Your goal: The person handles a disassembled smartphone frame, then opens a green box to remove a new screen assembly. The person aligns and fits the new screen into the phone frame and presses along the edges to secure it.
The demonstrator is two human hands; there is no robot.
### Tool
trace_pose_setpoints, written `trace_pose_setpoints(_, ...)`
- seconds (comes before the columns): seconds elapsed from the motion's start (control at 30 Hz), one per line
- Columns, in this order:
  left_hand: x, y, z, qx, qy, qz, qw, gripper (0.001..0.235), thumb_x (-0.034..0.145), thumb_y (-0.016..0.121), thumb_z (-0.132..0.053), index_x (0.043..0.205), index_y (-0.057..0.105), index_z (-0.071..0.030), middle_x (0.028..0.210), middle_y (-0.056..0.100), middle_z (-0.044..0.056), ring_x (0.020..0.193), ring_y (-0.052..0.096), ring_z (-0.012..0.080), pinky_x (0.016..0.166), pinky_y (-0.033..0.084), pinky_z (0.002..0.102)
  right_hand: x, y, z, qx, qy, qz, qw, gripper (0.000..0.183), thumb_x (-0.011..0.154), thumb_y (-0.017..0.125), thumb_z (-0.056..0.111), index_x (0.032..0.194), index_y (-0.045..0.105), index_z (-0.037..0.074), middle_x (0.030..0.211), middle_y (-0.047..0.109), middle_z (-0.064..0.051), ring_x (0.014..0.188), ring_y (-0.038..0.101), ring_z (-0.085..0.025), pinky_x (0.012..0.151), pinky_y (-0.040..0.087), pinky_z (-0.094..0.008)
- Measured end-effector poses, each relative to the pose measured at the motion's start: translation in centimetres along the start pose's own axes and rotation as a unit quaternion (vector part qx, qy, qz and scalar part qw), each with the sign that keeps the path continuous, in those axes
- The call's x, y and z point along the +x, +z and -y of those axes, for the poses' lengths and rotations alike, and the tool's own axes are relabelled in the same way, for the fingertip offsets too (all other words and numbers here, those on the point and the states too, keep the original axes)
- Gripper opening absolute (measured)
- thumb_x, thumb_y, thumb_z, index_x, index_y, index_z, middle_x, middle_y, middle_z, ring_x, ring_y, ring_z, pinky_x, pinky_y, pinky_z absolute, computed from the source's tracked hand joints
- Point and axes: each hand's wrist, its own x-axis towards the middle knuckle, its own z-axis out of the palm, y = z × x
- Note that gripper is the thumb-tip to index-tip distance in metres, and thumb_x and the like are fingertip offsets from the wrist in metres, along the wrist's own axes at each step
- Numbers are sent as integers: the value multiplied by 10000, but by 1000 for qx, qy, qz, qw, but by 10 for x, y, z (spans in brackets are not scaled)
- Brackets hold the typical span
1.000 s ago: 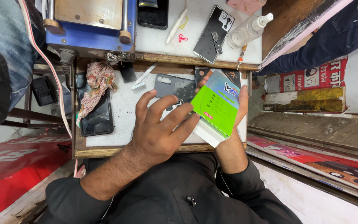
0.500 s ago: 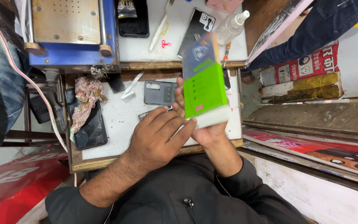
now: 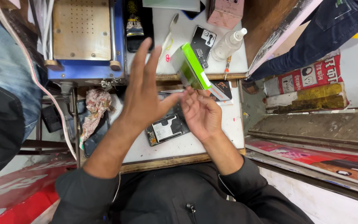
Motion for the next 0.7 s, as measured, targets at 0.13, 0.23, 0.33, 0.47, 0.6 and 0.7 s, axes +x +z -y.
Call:
trace_pose_setpoints(0.13, 17, 30, -10, -128, -28, 25, 991, 1342, 644, 1030, -360, 1604, 142, -60, 1572, 324, 312, 1464, 371, 499, 1214, 356, 544, -5, 1, 0, -76, 18, 31, 996, 439, 924, 538, 8, 1361, 526, -36, 1277, 611, -171, 1182, 622, -291, 1013, 541, -427)
trace_pose_setpoints(0.23, 11, 35, -21, -77, 7, -43, 996, 1218, 699, 939, -202, 1625, 153, -119, 1557, 400, 246, 1453, 455, 439, 1253, 403, 513, -20, 10, 12, -194, 43, 31, 980, 479, 947, 586, 36, 1410, 506, -54, 1273, 603, -202, 1150, 627, -309, 998, 539, -468)
trace_pose_setpoints(0.33, -13, 19, -33, -69, 57, -32, 995, 1200, 720, 922, -209, 1629, 139, -157, 1538, 429, 229, 1411, 497, 425, 1219, 424, 514, -44, 19, 31, -634, -83, 89, 763, 808, 855, 745, 149, 1562, 394, -26, 1419, 544, -193, 1256, 561, -281, 1100, 482, -431)
trace_pose_setpoints(0.47, -35, 4, -55, -120, 56, 51, 990, 1164, 689, 906, -241, 1602, 186, -183, 1519, 445, 246, 1371, 536, 438, 1159, 466, 517, -45, 27, 50, -646, -121, 287, 697, 1200, 778, 866, 398, 1672, 154, 31, 1744, 225, -187, 1628, 288, -289, 1351, 270, -436)
trace_pose_setpoints(0.6, -35, -3, -70, -120, 56, 115, 985, 1157, 638, 880, -249, 1588, 220, -210, 1495, 451, 247, 1378, 520, 457, 1179, 446, 553, -40, 30, 50, -626, -48, 332, 703, 1390, 668, 937, 500, 1698, 105, 78, 1766, 185, -208, 1662, 230, -323, 1359, 237, -475)
trace_pose_setpoints(0.7, -32, -12, -74, -100, 35, 164, 981, 1164, 636, 877, -258, 1590, 215, -193, 1494, 431, 262, 1390, 472, 474, 1202, 380, 605, -35, 30, 40, -609, -74, 375, 695, 1346, 702, 964, 483, 1679, 100, 151, 1754, 127, -213, 1663, 200, -353, 1349, 267, -495)
